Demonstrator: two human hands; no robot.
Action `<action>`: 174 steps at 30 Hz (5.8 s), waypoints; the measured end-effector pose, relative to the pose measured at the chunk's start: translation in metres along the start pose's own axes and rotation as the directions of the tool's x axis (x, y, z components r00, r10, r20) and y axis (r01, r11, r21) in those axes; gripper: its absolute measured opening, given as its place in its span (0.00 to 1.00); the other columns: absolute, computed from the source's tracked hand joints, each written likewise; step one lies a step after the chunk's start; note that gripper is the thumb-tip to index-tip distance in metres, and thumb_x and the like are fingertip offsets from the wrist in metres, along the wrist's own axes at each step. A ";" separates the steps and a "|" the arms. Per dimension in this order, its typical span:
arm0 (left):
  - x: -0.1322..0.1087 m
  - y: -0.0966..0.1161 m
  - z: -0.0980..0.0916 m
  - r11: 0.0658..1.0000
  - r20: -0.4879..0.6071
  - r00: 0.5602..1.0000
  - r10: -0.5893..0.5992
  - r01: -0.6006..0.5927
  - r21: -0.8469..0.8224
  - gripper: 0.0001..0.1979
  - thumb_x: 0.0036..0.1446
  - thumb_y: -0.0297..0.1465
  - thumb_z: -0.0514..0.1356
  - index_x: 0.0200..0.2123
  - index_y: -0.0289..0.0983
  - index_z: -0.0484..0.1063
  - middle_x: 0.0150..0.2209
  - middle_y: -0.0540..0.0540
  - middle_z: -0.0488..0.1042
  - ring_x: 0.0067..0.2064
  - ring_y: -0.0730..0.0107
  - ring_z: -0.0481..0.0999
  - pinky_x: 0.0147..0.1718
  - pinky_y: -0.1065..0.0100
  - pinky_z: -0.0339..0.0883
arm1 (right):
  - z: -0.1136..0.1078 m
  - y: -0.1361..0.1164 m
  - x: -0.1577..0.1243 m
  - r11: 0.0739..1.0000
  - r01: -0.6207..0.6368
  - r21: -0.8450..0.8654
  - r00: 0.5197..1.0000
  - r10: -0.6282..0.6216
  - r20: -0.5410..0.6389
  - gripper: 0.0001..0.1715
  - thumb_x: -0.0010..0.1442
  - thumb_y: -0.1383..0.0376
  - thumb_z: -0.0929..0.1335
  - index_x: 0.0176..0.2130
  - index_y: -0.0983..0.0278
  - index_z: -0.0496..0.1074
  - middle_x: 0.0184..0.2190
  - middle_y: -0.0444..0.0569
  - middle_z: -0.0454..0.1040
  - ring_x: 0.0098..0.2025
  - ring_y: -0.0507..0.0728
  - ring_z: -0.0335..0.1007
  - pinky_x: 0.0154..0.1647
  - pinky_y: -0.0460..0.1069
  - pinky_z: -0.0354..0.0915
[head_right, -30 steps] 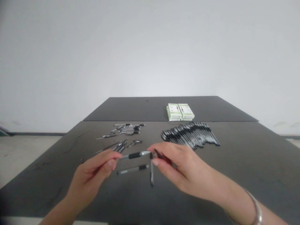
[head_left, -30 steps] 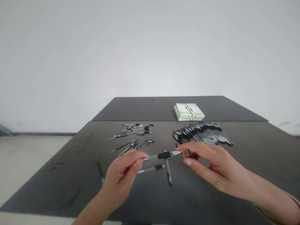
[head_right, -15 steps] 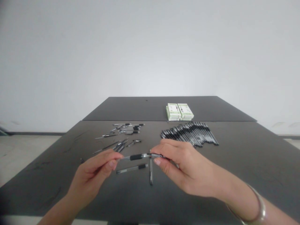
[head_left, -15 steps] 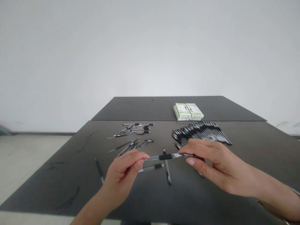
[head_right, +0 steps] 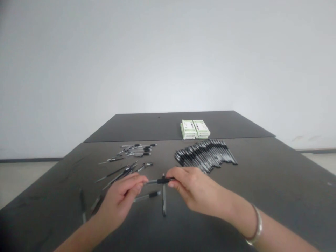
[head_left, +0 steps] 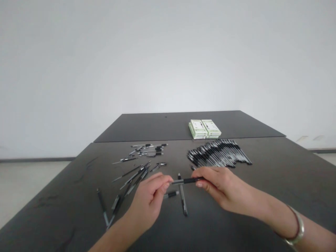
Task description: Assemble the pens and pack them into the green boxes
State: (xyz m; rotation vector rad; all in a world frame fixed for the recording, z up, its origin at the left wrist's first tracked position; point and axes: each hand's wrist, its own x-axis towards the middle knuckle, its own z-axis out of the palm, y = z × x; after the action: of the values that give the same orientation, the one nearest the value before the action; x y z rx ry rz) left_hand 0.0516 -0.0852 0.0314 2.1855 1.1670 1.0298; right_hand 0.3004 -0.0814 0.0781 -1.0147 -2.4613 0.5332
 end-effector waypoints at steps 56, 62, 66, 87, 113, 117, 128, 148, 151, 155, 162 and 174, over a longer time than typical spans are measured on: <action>0.099 -0.015 0.032 0.686 0.001 0.989 -0.151 0.105 -0.720 0.21 0.60 0.37 0.60 0.53 0.38 0.61 0.54 0.40 0.72 0.52 0.60 0.74 0.50 0.61 0.69 | 0.053 0.024 0.030 0.971 -0.193 -0.138 0.832 0.088 -0.548 0.44 0.58 0.61 0.68 0.65 0.66 0.45 0.63 0.65 0.51 0.64 0.70 0.50 0.61 0.65 0.57; 0.042 0.002 0.002 0.717 0.175 0.975 -0.138 0.220 -0.662 0.19 0.63 0.36 0.57 0.56 0.39 0.60 0.56 0.40 0.71 0.53 0.56 0.74 0.48 0.61 0.71 | 0.059 0.003 0.019 0.876 -0.233 0.422 0.824 0.409 -0.393 0.31 0.64 0.57 0.64 0.61 0.61 0.50 0.49 0.56 0.72 0.39 0.58 0.72 0.40 0.53 0.72; 0.024 0.004 -0.008 0.785 0.195 0.971 -0.136 0.226 -0.577 0.24 0.63 0.36 0.55 0.61 0.41 0.54 0.57 0.39 0.69 0.55 0.55 0.72 0.50 0.58 0.70 | 0.067 -0.008 0.021 0.821 -0.170 0.545 0.858 0.395 -0.327 0.15 0.65 0.58 0.64 0.50 0.60 0.63 0.40 0.51 0.74 0.36 0.55 0.70 0.40 0.51 0.70; -0.011 -0.009 -0.003 0.880 0.149 0.986 0.072 -0.133 0.455 0.48 0.46 0.30 0.63 0.66 0.39 0.40 0.58 0.35 0.63 0.58 0.45 0.64 0.57 0.47 0.59 | 0.073 -0.022 0.022 0.634 -0.262 0.728 0.903 0.427 -0.046 0.23 0.66 0.48 0.59 0.37 0.63 0.67 0.23 0.44 0.72 0.23 0.52 0.71 0.21 0.45 0.65; -0.015 -0.007 -0.008 0.906 0.314 0.949 -0.010 -0.125 0.405 0.48 0.48 0.27 0.61 0.67 0.42 0.37 0.54 0.39 0.64 0.52 0.54 0.68 0.53 0.56 0.63 | 0.076 0.058 -0.001 0.731 -0.584 -0.351 0.807 0.570 -0.155 0.09 0.60 0.68 0.64 0.35 0.69 0.73 0.37 0.58 0.76 0.38 0.61 0.75 0.37 0.50 0.63; -0.014 -0.010 -0.006 0.903 0.294 0.956 0.001 -0.127 0.410 0.45 0.48 0.28 0.62 0.65 0.39 0.42 0.57 0.38 0.63 0.55 0.52 0.66 0.54 0.56 0.62 | 0.069 0.057 0.001 0.785 -0.589 -0.193 0.807 0.557 -0.199 0.04 0.55 0.70 0.66 0.30 0.67 0.71 0.28 0.53 0.75 0.32 0.59 0.73 0.34 0.50 0.63; -0.008 -0.010 -0.001 0.897 0.293 0.956 0.021 -0.147 0.417 0.42 0.46 0.27 0.62 0.63 0.38 0.45 0.55 0.38 0.64 0.54 0.54 0.66 0.55 0.56 0.61 | 0.022 -0.007 -0.008 0.769 0.071 0.635 0.661 0.440 -0.607 0.17 0.59 0.67 0.68 0.46 0.58 0.61 0.32 0.43 0.74 0.24 0.51 0.71 0.22 0.46 0.69; -0.013 -0.017 0.005 0.827 0.264 0.959 0.108 -0.234 0.511 0.40 0.49 0.28 0.59 0.63 0.35 0.46 0.55 0.36 0.64 0.55 0.50 0.65 0.55 0.52 0.62 | 0.049 -0.001 -0.012 0.994 0.010 0.110 0.990 0.005 -0.138 0.18 0.67 0.71 0.60 0.53 0.62 0.69 0.41 0.52 0.71 0.41 0.55 0.70 0.43 0.49 0.68; -0.014 -0.018 0.006 0.809 0.269 0.953 0.138 -0.265 0.524 0.40 0.49 0.27 0.59 0.63 0.34 0.45 0.55 0.35 0.64 0.55 0.50 0.65 0.54 0.52 0.62 | 0.052 -0.005 -0.010 0.998 -0.020 0.054 0.997 0.024 -0.075 0.19 0.66 0.70 0.60 0.53 0.64 0.70 0.37 0.51 0.69 0.36 0.54 0.69 0.38 0.49 0.68; -0.015 -0.021 0.006 0.804 0.244 0.963 0.116 -0.235 0.547 0.40 0.49 0.27 0.59 0.63 0.34 0.45 0.55 0.35 0.64 0.55 0.49 0.65 0.54 0.52 0.63 | 0.048 0.003 -0.014 0.993 -0.079 0.087 0.970 0.097 -0.222 0.18 0.66 0.68 0.60 0.53 0.63 0.70 0.35 0.50 0.72 0.33 0.54 0.69 0.35 0.48 0.67; -0.013 -0.020 0.003 0.808 0.239 0.970 0.040 -0.172 0.564 0.38 0.51 0.28 0.59 0.63 0.37 0.45 0.54 0.36 0.65 0.53 0.50 0.67 0.52 0.53 0.64 | 0.038 0.078 -0.027 0.793 -0.584 -0.175 0.780 0.488 -0.391 0.11 0.62 0.63 0.65 0.37 0.66 0.76 0.35 0.51 0.74 0.31 0.55 0.70 0.36 0.49 0.63; -0.014 -0.019 0.001 0.804 0.247 0.969 0.023 -0.165 0.571 0.37 0.51 0.28 0.59 0.62 0.35 0.47 0.54 0.36 0.65 0.54 0.50 0.67 0.53 0.53 0.64 | 0.058 0.071 -0.004 0.663 -0.504 -0.554 0.831 0.548 -0.100 0.13 0.64 0.65 0.62 0.37 0.70 0.73 0.37 0.59 0.74 0.38 0.61 0.75 0.37 0.50 0.65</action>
State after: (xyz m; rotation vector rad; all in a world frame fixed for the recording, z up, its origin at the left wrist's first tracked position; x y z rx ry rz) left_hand 0.0377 -0.0868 0.0122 2.7724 1.4124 0.4465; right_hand 0.3135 -0.0481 -0.0069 -2.0238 -2.4105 -0.0290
